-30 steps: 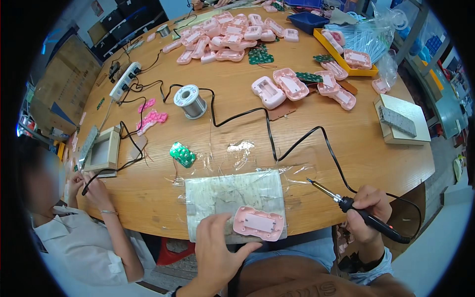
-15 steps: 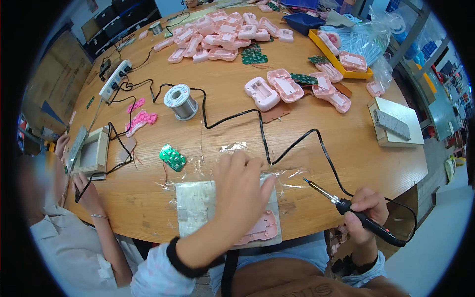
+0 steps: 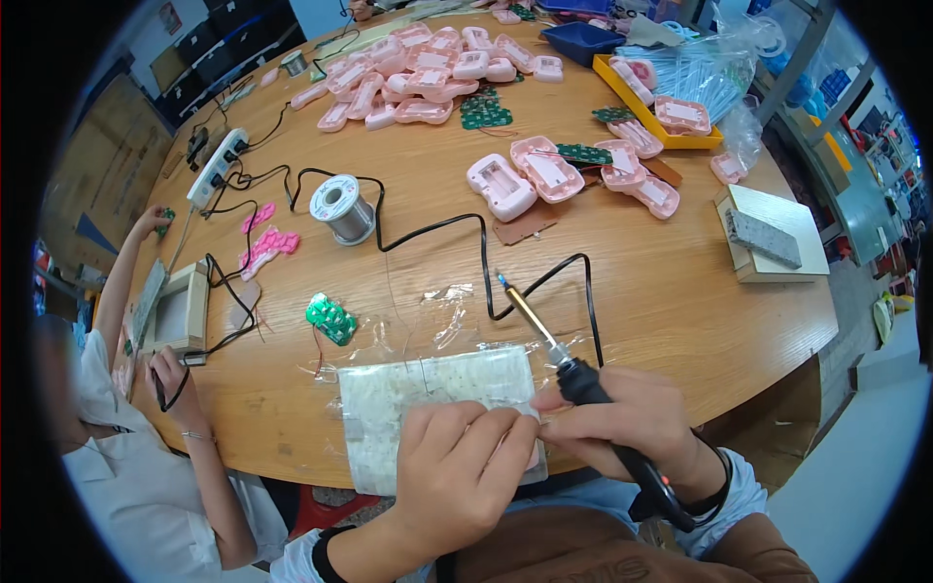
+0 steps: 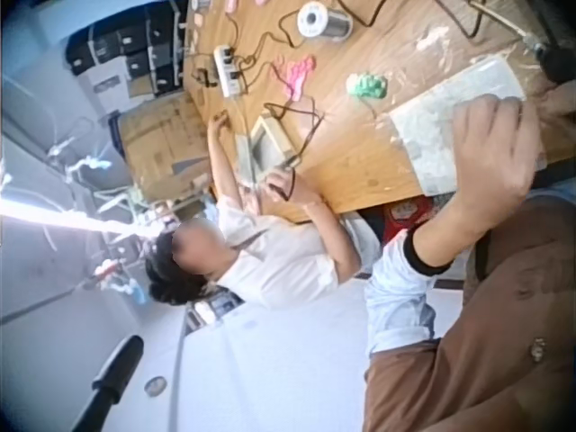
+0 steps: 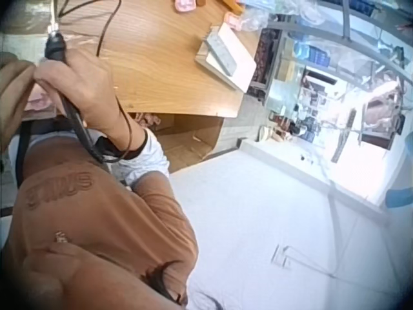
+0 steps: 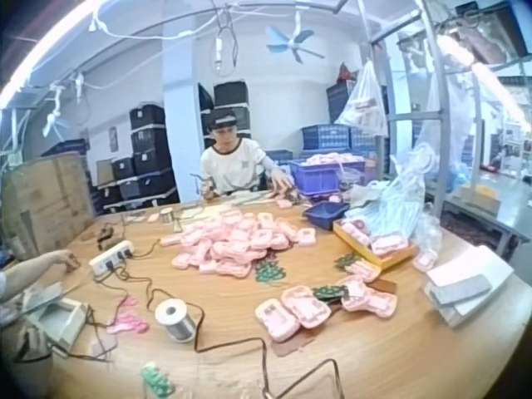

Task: The person uses a soldering iron to attach wires to small pink plastic housings on a workbench. They repeatedly heat contact points and feed solder wire, then set each finished unit aside. A coworker works nearby on similar items.

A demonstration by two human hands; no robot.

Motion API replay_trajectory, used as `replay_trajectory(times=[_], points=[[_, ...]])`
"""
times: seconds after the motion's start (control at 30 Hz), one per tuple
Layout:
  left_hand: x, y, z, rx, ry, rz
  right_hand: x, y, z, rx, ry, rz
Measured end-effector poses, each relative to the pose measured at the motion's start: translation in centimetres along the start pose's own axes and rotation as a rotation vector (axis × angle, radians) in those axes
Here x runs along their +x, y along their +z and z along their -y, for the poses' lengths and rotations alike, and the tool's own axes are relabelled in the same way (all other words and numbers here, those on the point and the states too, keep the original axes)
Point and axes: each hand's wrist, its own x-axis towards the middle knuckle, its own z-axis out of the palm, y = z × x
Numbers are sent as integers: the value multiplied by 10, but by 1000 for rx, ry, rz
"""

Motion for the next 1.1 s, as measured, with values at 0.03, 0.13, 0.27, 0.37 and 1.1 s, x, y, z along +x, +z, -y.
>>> replay_trajectory(times=[0.03,0.13,0.27,0.37,1.1], points=[[-2,-3,0,13,0,-11,0,2,0,-32,-27,40],[-12,-14,2,33,-39,35,-2,7,-3,-23,-74,32],[-18,-11,6,-231,-139,40,-9,10,-3,-9,-45,18],[-20,-2,6,-489,-231,0,-13,17,0,33,-58,14],[-50,24,-25,-299,-628,-80,-70,-14,15,332,251,-76]])
